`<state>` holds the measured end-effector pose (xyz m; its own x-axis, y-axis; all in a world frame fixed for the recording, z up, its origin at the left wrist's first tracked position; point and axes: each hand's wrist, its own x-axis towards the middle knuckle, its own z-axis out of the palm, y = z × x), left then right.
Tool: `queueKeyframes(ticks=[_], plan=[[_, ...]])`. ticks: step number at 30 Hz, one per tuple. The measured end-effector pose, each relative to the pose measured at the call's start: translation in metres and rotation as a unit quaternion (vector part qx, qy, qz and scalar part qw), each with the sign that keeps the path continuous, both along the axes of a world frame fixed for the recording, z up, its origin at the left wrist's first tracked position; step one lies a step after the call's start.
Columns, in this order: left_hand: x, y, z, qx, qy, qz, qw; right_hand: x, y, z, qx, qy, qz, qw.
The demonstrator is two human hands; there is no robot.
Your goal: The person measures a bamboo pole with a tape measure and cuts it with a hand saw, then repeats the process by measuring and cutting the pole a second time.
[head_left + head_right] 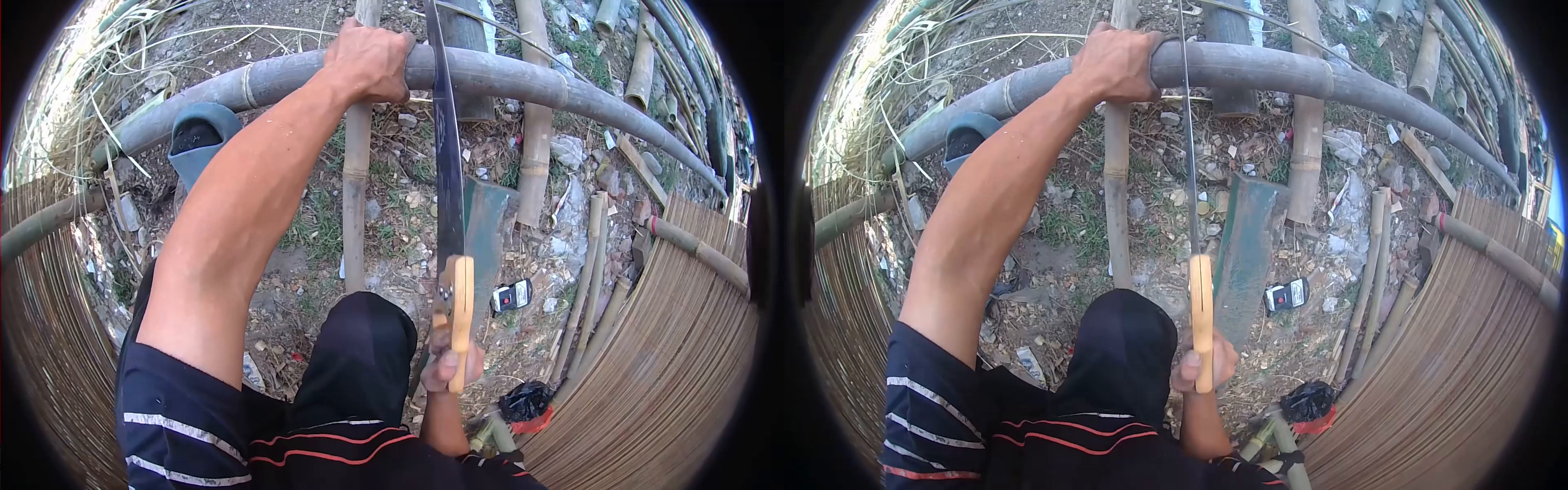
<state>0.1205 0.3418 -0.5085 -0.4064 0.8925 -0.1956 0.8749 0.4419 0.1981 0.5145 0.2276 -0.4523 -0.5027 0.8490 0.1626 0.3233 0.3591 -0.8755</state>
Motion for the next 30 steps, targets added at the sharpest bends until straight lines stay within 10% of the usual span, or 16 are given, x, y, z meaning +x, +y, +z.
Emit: queueKeyframes(ticks=[8, 15, 20, 25, 30], plan=[[-0.002, 0.000, 0.000, -0.002, -0.003, -0.007, 1.000, -0.148, 0.099, -0.033, 0.045, 0.076, 0.017, 0.996], [-0.002, -0.002, -0.006, -0.002, 0.004, -0.007, 1.000, 0.004, -0.008, -0.012, 0.008, 0.049, -0.015, 0.999], [-0.004, 0.002, -0.005, 0.003, 0.008, -0.005, 1.000, -0.146, 0.108, -0.038, 0.024, 0.017, 0.017, 0.999], [-0.005, 0.001, -0.001, 0.000, -0.009, -0.012, 1.000, -0.002, -0.003, -0.018, 0.013, 0.043, -0.001, 0.999], [0.004, 0.000, 0.006, -0.012, 0.008, 0.001, 1.000, -0.085, 0.055, -0.032, 0.055, 0.041, 0.012, 0.998]])
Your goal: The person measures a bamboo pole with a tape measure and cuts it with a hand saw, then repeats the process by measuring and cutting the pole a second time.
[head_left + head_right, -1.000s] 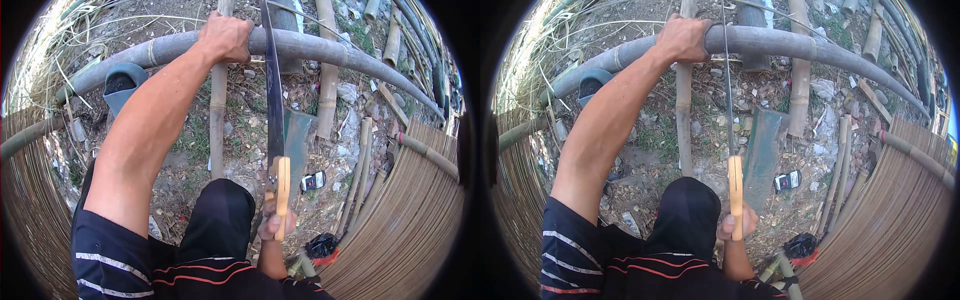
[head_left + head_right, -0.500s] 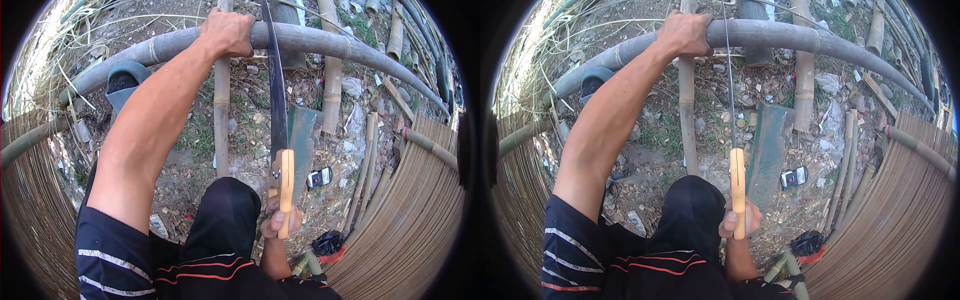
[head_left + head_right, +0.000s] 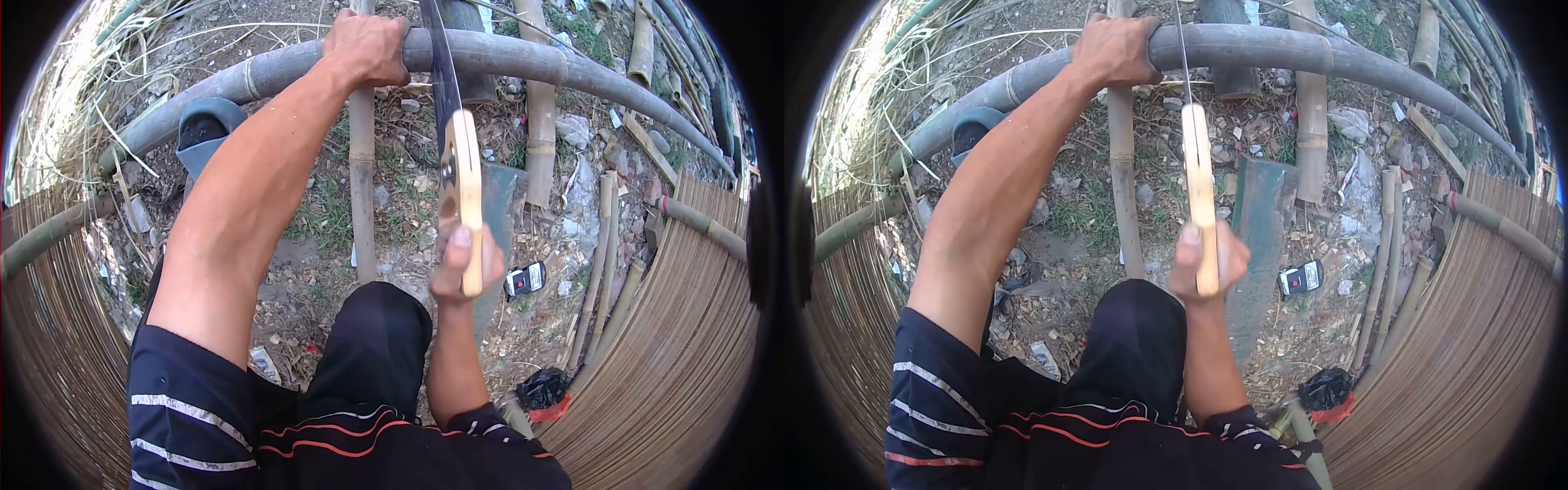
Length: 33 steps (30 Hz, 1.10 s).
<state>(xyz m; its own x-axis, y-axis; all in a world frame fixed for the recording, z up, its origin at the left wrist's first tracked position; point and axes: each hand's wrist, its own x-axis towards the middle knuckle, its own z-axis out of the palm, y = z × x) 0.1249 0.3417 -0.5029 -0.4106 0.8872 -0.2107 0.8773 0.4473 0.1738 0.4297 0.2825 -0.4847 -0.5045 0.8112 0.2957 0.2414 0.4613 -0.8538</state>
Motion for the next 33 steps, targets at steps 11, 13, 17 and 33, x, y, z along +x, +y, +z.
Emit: queueKeyframes(ticks=[11, 13, 17, 33], plan=[[-0.001, 0.001, 0.001, 0.016, 0.017, -0.014, 1.000, 0.061, -0.046, 0.019, -0.040, 0.001, -0.001, 0.999], [-0.006, 0.001, -0.010, 0.022, 0.013, -0.015, 1.000, -0.016, 0.013, 0.003, 0.008, -0.016, -0.002, 1.000], [-0.013, 0.003, -0.007, 0.011, 0.009, -0.015, 1.000, -0.047, 0.030, -0.001, -0.021, 0.030, -0.003, 0.999], [-0.005, 0.002, -0.004, 0.012, 0.016, -0.015, 1.000, 0.079, -0.060, 0.004, -0.036, 0.038, -0.008, 0.999]])
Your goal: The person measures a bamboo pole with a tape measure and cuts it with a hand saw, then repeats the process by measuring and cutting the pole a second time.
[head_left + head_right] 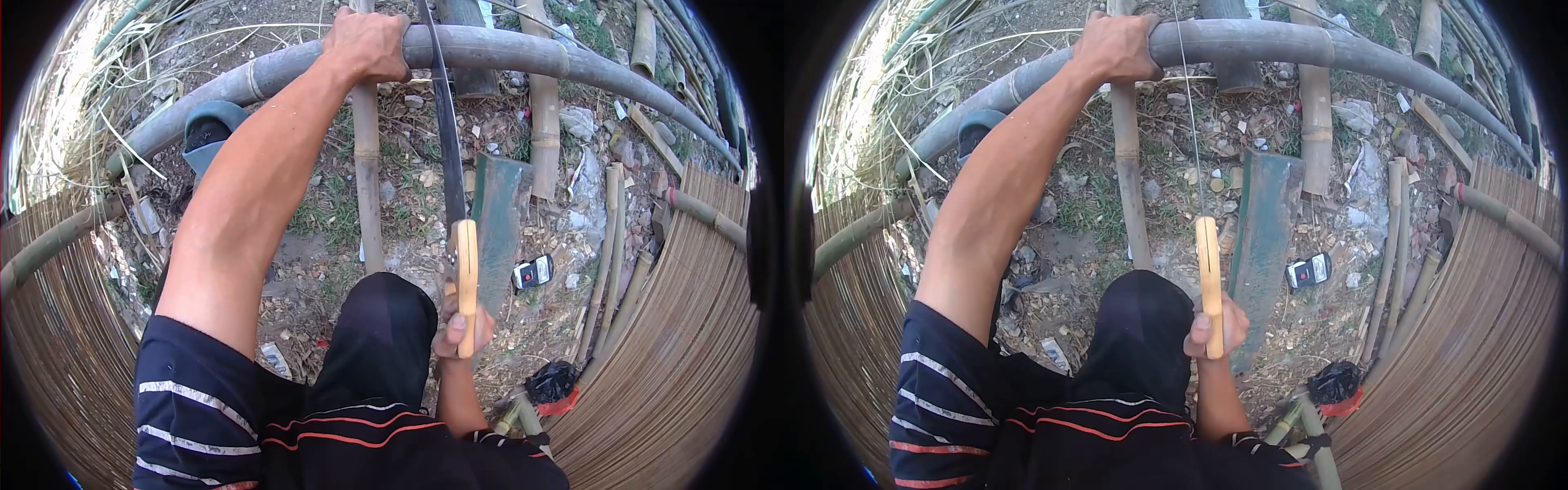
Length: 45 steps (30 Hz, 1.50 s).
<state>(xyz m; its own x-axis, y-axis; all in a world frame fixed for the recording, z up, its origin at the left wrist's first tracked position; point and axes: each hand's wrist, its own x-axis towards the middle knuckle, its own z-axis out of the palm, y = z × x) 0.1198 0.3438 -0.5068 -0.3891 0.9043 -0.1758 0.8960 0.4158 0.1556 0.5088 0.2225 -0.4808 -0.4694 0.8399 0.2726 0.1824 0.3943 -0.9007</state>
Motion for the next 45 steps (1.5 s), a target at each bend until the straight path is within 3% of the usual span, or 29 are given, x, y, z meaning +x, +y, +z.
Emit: queueKeyframes(ticks=[2, 4, 7, 12, 14, 19, 25, 27, 32, 37, 40, 43, 45], plan=[[0.002, -0.002, 0.002, 0.002, -0.003, 0.004, 1.000, -0.001, -0.003, 0.008, -0.004, -0.026, -0.017, 1.000], [0.000, -0.003, -0.004, 0.056, 0.003, -0.016, 0.998, -0.054, 0.038, 0.005, -0.004, -0.032, -0.004, 0.999], [0.002, -0.003, -0.001, 0.022, -0.007, 0.002, 1.000, -0.150, 0.102, 0.003, 0.028, 0.012, 0.003, 1.000], [0.001, -0.001, -0.004, -0.025, -0.017, -0.003, 1.000, 0.002, 0.009, 0.008, -0.013, -0.071, 0.000, 0.997], [0.001, 0.001, -0.005, -0.028, -0.007, 0.005, 1.000, 0.014, -0.001, 0.018, -0.028, -0.047, -0.002, 0.998], [0.002, 0.001, 0.007, -0.013, -0.036, 0.010, 0.999, -0.126, 0.094, 0.001, 0.009, -0.036, 0.008, 0.999], [-0.005, 0.005, 0.010, -0.062, -0.052, 0.015, 0.997, 0.006, -0.003, 0.012, -0.003, -0.018, -0.036, 0.999], [-0.004, 0.004, 0.001, -0.046, -0.049, 0.008, 0.998, -0.004, 0.001, 0.013, -0.001, -0.016, -0.016, 1.000], [-0.001, -0.001, 0.010, -0.008, -0.054, 0.006, 0.998, -0.147, 0.102, -0.003, 0.001, -0.022, -0.004, 1.000], [-0.007, 0.001, -0.002, 0.006, -0.062, 0.007, 0.998, 0.000, 0.002, -0.011, 0.005, -0.023, -0.019, 1.000], [-0.007, 0.004, -0.004, -0.037, -0.046, 0.007, 0.998, -0.008, 0.002, 0.014, -0.022, -0.010, -0.008, 1.000], [-0.002, 0.000, -0.007, -0.011, -0.032, 0.012, 0.999, -0.106, 0.078, -0.010, 0.017, -0.030, -0.003, 0.999], [-0.006, -0.006, -0.002, 0.000, -0.027, 0.009, 1.000, -0.149, 0.102, -0.001, -0.016, -0.007, -0.003, 1.000]])
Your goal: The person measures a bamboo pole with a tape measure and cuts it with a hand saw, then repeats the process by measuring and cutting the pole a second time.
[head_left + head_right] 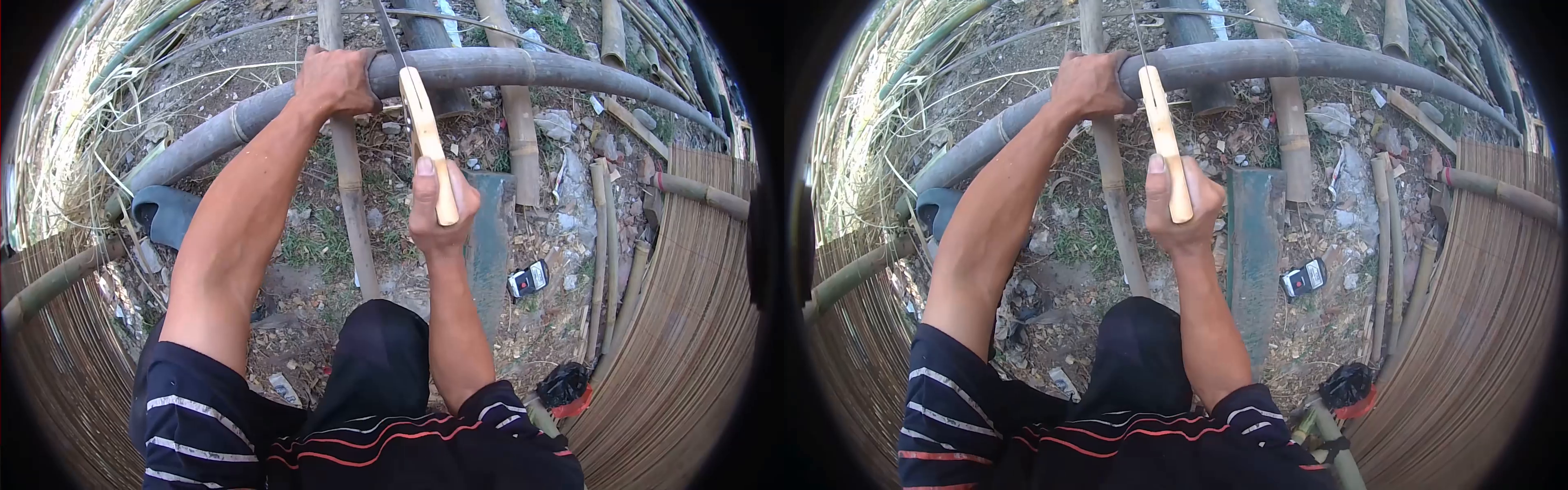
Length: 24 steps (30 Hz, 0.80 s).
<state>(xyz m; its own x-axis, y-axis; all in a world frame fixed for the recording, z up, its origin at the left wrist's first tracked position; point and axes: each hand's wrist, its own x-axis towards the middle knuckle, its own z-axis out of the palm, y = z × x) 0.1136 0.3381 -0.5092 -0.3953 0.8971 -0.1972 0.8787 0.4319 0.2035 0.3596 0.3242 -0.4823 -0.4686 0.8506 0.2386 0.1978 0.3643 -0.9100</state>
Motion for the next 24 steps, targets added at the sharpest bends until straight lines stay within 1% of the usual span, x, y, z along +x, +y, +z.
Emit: queueKeyframes(ticks=[1, 2, 3, 5, 8, 10, 12, 13, 15, 16, 17, 20, 22, 23, 24], plan=[[-0.001, 0.003, 0.006, -0.012, -0.010, -0.002, 1.000, 0.014, -0.011, -0.004, 0.000, 0.008, -0.002, 1.000], [0.003, 0.006, 0.008, -0.023, -0.030, -0.006, 0.999, 0.052, -0.032, -0.008, 0.021, -0.030, 0.005, 0.999], [0.003, 0.006, 0.009, -0.018, -0.020, -0.004, 1.000, 0.095, -0.062, -0.011, 0.025, -0.029, -0.007, 0.999], [0.002, 0.007, 0.000, -0.018, -0.013, -0.001, 1.000, 0.165, -0.108, 0.006, -0.013, -0.021, 0.015, 1.000], [0.003, 0.007, 0.002, -0.016, -0.003, -0.011, 1.000, 0.147, -0.104, 0.015, -0.032, -0.023, -0.003, 0.999], [0.007, 0.004, 0.002, -0.003, -0.012, 0.001, 1.000, 0.080, -0.051, -0.007, 0.045, -0.058, 0.004, 0.997], [0.005, 0.001, 0.008, -0.008, -0.005, 0.009, 1.000, 0.021, -0.008, 0.002, -0.015, -0.034, 0.016, 0.999], [0.003, -0.001, 0.011, -0.023, -0.007, 0.005, 1.000, 0.029, -0.018, 0.001, -0.020, -0.030, 0.015, 0.999], [0.011, 0.007, 0.010, -0.032, -0.022, -0.009, 0.999, 0.084, -0.053, 0.000, 0.019, -0.064, 0.000, 0.998], [0.009, 0.006, 0.010, -0.019, -0.015, -0.012, 1.000, 0.123, -0.080, -0.010, 0.017, -0.001, 0.002, 1.000], [0.006, 0.004, 0.008, -0.010, -0.008, -0.013, 1.000, 0.154, -0.099, 0.008, 0.012, -0.018, 0.016, 1.000], [0.004, 0.005, 0.000, 0.001, 0.005, -0.008, 1.000, 0.158, -0.109, 0.031, -0.013, -0.015, 0.013, 1.000], [0.013, 0.004, 0.000, -0.005, -0.005, -0.009, 1.000, 0.104, -0.071, 0.008, 0.007, -0.024, -0.007, 1.000], [0.014, 0.006, -0.002, -0.011, -0.001, -0.003, 1.000, 0.064, -0.040, 0.009, 0.004, -0.041, 0.000, 0.999], [0.008, 0.005, 0.000, -0.015, 0.011, 0.011, 1.000, 0.030, -0.020, 0.007, -0.007, -0.004, -0.004, 1.000]])
